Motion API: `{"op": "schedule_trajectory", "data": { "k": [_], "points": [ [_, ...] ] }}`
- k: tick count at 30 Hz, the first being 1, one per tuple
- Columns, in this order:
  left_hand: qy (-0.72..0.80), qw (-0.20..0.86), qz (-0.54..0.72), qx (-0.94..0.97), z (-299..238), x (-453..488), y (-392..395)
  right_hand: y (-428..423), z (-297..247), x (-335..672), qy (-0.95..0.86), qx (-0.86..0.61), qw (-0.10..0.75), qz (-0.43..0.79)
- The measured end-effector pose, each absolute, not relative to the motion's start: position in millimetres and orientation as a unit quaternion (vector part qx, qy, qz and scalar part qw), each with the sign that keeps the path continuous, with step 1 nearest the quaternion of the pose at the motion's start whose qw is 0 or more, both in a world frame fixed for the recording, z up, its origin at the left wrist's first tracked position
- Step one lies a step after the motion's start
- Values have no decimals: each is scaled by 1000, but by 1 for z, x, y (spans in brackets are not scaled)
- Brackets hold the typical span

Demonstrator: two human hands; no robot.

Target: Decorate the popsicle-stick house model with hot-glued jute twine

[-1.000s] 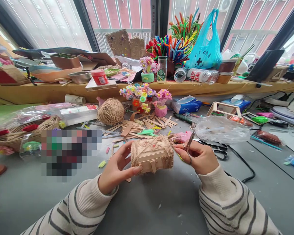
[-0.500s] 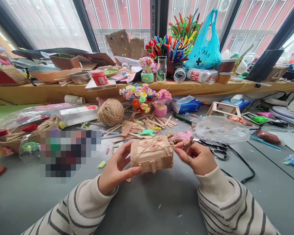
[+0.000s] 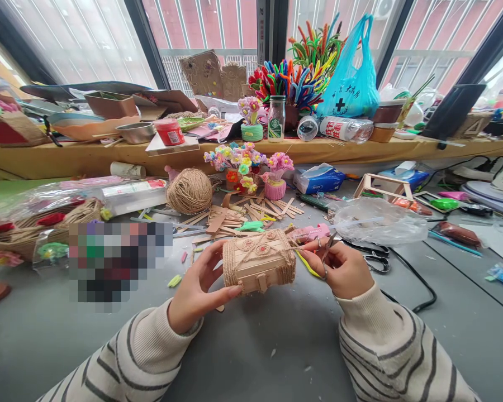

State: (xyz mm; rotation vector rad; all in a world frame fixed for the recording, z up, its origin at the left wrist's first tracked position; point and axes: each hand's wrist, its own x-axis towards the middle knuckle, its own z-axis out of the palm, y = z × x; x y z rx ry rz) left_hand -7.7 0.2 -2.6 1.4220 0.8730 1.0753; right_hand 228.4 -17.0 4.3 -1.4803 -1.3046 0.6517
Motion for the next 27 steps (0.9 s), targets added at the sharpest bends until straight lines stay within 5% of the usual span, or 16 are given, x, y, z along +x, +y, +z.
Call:
{"op": "schedule_trajectory", "data": {
  "k": [8, 14, 19, 27],
  "points": [
    [412, 341, 504, 678, -9, -9, 0, -16, 15, 237, -522, -606, 535, 272],
    [409, 158, 515, 737, -8, -10, -5, -22, 15, 241, -705, -476, 341, 400],
    [407, 118, 515, 745, -8, -10, -7, -23, -2, 233, -723, -469, 222, 457],
    [395, 115, 516, 752, -9, -10, -8, -18, -11, 233, -709, -488, 217, 460]
  ]
}}
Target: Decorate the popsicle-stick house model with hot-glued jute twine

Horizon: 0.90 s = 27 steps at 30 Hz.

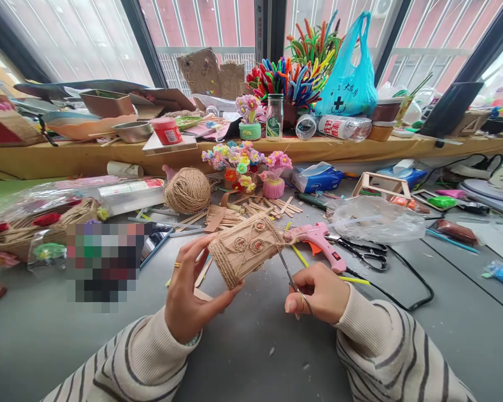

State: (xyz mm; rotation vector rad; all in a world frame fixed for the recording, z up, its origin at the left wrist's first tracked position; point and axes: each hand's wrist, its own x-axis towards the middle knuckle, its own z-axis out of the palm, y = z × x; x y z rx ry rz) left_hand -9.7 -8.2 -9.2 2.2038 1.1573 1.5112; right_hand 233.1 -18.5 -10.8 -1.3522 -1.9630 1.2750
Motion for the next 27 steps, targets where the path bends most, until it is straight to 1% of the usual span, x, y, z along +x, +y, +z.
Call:
{"op": "schedule_trajectory", "data": {
  "k": [13, 27],
  "points": [
    [402, 106, 517, 748, -8, -9, -10, -18, -15, 235, -712, -495, 211, 452],
    [385, 103, 515, 759, -6, -8, -10, -19, -5, 231, -700, -507, 206, 458]
  ]
}}
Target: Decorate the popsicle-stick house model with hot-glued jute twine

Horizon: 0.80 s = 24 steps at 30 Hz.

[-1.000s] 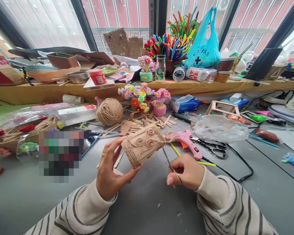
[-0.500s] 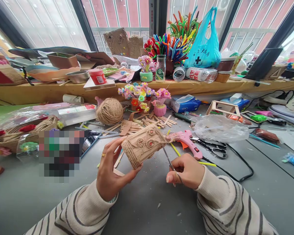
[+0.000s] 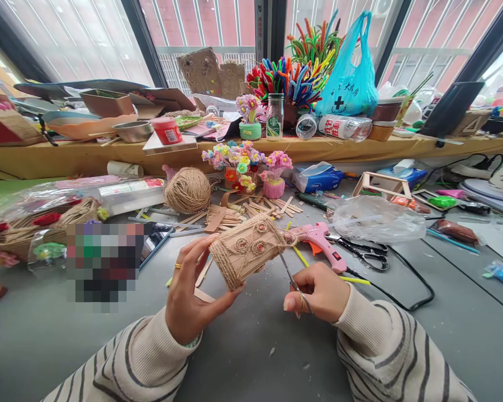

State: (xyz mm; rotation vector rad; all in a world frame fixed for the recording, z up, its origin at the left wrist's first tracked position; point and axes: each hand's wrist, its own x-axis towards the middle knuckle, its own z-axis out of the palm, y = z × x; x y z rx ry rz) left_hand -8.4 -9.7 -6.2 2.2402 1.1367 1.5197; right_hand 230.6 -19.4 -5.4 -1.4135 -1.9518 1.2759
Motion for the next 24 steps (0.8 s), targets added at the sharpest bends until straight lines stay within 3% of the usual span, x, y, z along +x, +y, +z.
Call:
{"op": "schedule_trajectory", "data": {
  "k": [24],
  "points": [
    [386, 107, 512, 760, -8, -9, -9, -15, -1, 225, -678, -533, 249, 440]
  ]
}}
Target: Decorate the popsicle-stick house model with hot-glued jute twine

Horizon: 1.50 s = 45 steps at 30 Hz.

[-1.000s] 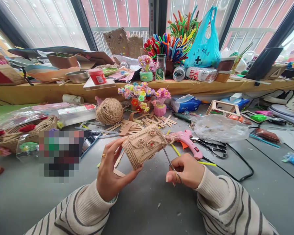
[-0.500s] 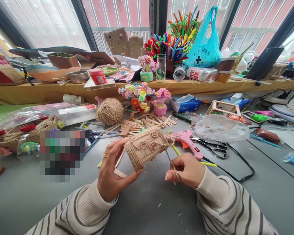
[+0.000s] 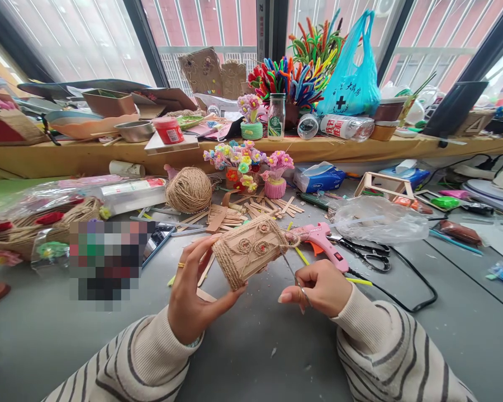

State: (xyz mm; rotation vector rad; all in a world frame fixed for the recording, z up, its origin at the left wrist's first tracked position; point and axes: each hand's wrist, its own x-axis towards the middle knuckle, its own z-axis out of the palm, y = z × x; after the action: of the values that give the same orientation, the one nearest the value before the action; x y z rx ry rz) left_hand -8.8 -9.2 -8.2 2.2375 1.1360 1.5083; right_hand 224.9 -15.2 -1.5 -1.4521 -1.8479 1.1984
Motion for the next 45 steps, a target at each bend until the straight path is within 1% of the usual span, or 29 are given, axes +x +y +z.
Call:
{"op": "schedule_trajectory", "data": {
  "k": [9, 11, 13, 16, 19, 21, 23, 25, 28, 30, 34, 39, 43, 45],
  "points": [
    [388, 118, 514, 756, -8, -9, -9, -14, -5, 225, -672, -549, 248, 431],
    [388, 140, 521, 747, -9, -9, -8, -14, -3, 226, -668, -559, 259, 418],
    [394, 199, 537, 719, -10, -9, -6, -14, -1, 228, -663, -573, 280, 391],
    [410, 347, 568, 624, -10, -9, 0, -13, 0, 233, -661, -594, 299, 347],
    [417, 475, 586, 506, -9, -10, 7, -9, -5, 238, -683, -593, 263, 336],
    [426, 509, 600, 447, -10, -11, 12, -5, -11, 241, -699, -587, 226, 340],
    [419, 537, 607, 409, -11, -12, 15, -3, -17, 242, -707, -590, 208, 330],
    [422, 553, 609, 382, -12, -13, 17, -2, -22, 243, -713, -605, 217, 279],
    [435, 586, 591, 343, -11, -14, 16, -2, -26, 242, -726, -624, 235, 169],
    [446, 609, 570, 324, -8, -14, 16, -3, -28, 241, -733, -625, 231, 136],
    [454, 625, 564, 292, -5, -13, 15, -5, -31, 236, -730, -628, 218, 162],
    [446, 627, 570, 287, -3, -13, 15, -12, -28, 227, -683, -645, 231, 254],
    [447, 625, 560, 308, -4, -14, 16, -13, -16, 225, -695, -644, 236, 215],
    [453, 622, 555, 316, -4, -14, 16, -13, -13, 225, -680, -651, 231, 245]
  ]
}}
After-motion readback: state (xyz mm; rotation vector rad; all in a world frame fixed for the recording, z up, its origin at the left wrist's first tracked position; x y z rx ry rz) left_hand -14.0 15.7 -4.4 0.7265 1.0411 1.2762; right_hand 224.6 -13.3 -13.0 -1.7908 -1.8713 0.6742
